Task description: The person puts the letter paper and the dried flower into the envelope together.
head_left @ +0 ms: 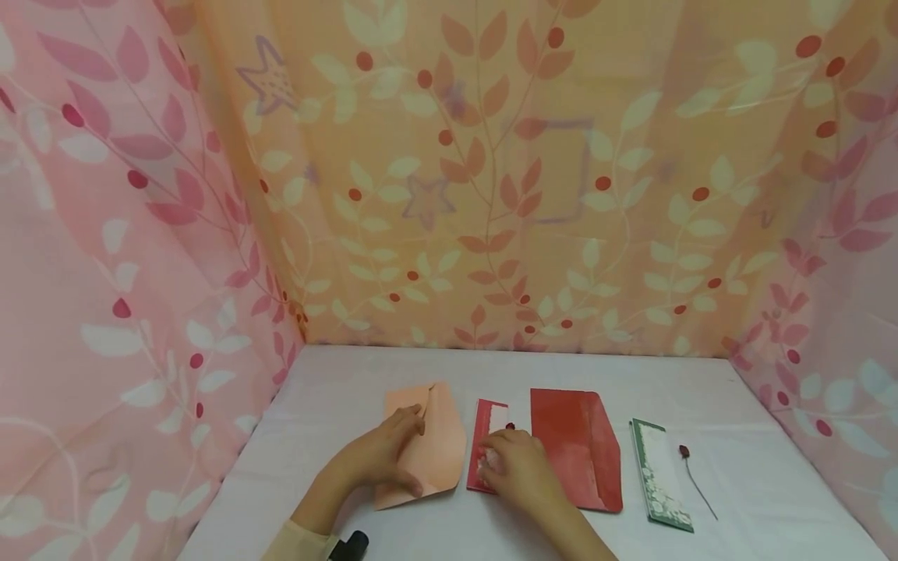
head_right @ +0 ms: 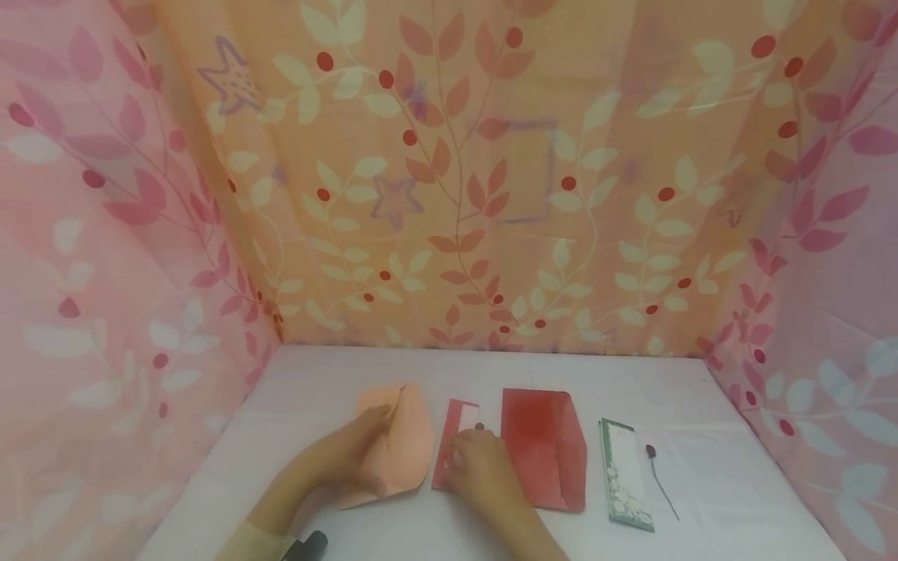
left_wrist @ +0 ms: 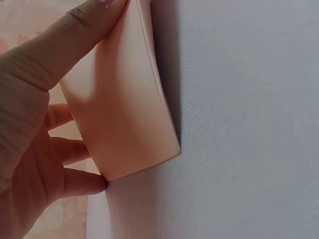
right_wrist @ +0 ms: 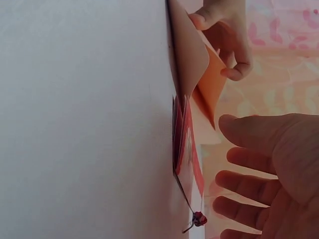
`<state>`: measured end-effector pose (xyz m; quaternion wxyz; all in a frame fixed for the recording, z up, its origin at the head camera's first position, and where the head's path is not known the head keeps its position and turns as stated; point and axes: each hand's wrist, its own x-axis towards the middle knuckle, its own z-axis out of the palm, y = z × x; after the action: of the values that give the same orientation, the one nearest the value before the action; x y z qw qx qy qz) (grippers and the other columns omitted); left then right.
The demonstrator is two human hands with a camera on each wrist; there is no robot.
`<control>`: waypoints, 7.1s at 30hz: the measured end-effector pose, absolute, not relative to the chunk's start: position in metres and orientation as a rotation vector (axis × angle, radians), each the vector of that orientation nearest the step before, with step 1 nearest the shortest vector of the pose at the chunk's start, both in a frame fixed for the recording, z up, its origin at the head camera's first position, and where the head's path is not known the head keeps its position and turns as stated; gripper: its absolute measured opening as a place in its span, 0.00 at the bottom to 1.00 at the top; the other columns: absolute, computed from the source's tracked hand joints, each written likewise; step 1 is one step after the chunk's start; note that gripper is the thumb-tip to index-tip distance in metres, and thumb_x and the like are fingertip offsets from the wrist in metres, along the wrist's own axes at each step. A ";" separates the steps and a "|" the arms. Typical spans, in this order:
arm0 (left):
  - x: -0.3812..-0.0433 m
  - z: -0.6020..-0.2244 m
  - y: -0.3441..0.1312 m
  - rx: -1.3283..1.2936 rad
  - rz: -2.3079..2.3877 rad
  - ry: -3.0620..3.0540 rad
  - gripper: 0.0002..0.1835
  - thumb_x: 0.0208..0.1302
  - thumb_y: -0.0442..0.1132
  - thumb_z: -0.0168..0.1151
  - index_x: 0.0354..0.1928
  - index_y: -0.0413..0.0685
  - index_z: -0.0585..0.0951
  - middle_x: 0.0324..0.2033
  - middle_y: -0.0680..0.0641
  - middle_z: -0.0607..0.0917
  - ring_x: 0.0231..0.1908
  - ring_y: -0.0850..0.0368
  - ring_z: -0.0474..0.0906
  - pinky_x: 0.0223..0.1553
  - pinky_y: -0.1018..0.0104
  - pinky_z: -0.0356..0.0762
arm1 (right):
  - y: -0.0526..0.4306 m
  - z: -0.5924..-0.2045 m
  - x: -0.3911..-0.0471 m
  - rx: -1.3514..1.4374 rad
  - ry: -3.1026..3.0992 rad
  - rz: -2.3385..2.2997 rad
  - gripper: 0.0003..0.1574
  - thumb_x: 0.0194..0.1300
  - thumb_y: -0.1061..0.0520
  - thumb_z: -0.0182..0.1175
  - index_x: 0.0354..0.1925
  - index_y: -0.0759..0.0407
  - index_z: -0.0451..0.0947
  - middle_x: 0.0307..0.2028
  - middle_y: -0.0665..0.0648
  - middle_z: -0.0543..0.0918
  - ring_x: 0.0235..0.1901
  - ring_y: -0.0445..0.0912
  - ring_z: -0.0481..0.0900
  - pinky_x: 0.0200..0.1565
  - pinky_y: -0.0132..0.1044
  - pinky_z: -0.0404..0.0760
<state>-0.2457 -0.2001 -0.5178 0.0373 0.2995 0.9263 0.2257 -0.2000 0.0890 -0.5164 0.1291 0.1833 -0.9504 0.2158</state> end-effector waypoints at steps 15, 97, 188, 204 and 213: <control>-0.244 -0.518 -0.198 0.957 0.642 2.856 0.46 0.25 0.73 0.73 0.48 0.63 0.65 0.70 0.45 0.60 0.65 0.46 0.66 0.59 0.51 0.72 | 0.092 -0.529 -0.204 0.084 -2.968 0.581 0.34 0.39 0.33 0.75 0.42 0.51 0.84 0.31 0.48 0.81 0.35 0.46 0.74 0.46 0.51 0.73; -0.241 -0.513 -0.195 0.962 0.694 2.797 0.46 0.23 0.70 0.74 0.47 0.62 0.65 0.72 0.42 0.58 0.70 0.41 0.58 0.61 0.46 0.69 | 0.108 -0.517 -0.208 -0.167 -3.011 1.345 0.24 0.52 0.47 0.71 0.44 0.59 0.80 0.26 0.52 0.79 0.24 0.44 0.74 0.25 0.34 0.76; -0.238 -0.512 -0.191 0.893 0.631 2.795 0.45 0.25 0.74 0.72 0.48 0.68 0.65 0.71 0.46 0.58 0.69 0.45 0.59 0.57 0.48 0.73 | 0.091 -0.520 -0.212 0.292 -2.788 1.610 0.24 0.58 0.52 0.67 0.51 0.60 0.77 0.15 0.49 0.75 0.14 0.39 0.68 0.17 0.33 0.72; -0.238 -0.509 -0.190 0.885 0.664 2.794 0.45 0.24 0.73 0.74 0.49 0.66 0.67 0.72 0.45 0.59 0.70 0.44 0.59 0.59 0.47 0.72 | 0.074 -0.524 -0.227 0.211 -2.830 1.648 0.25 0.54 0.52 0.67 0.49 0.61 0.77 0.17 0.50 0.80 0.12 0.40 0.70 0.18 0.37 0.74; -0.234 -0.512 -0.192 0.873 0.652 2.797 0.45 0.25 0.73 0.73 0.49 0.67 0.67 0.72 0.46 0.58 0.70 0.44 0.58 0.59 0.46 0.71 | 0.060 -0.532 -0.225 0.158 -2.855 1.724 0.26 0.53 0.51 0.68 0.48 0.62 0.77 0.19 0.51 0.82 0.14 0.40 0.71 0.18 0.36 0.73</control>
<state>-0.2340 -0.1915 -0.5117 0.0697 0.2903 0.9295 0.2165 -0.2254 0.0604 -0.5324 -0.0984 0.0472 -0.8509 0.5138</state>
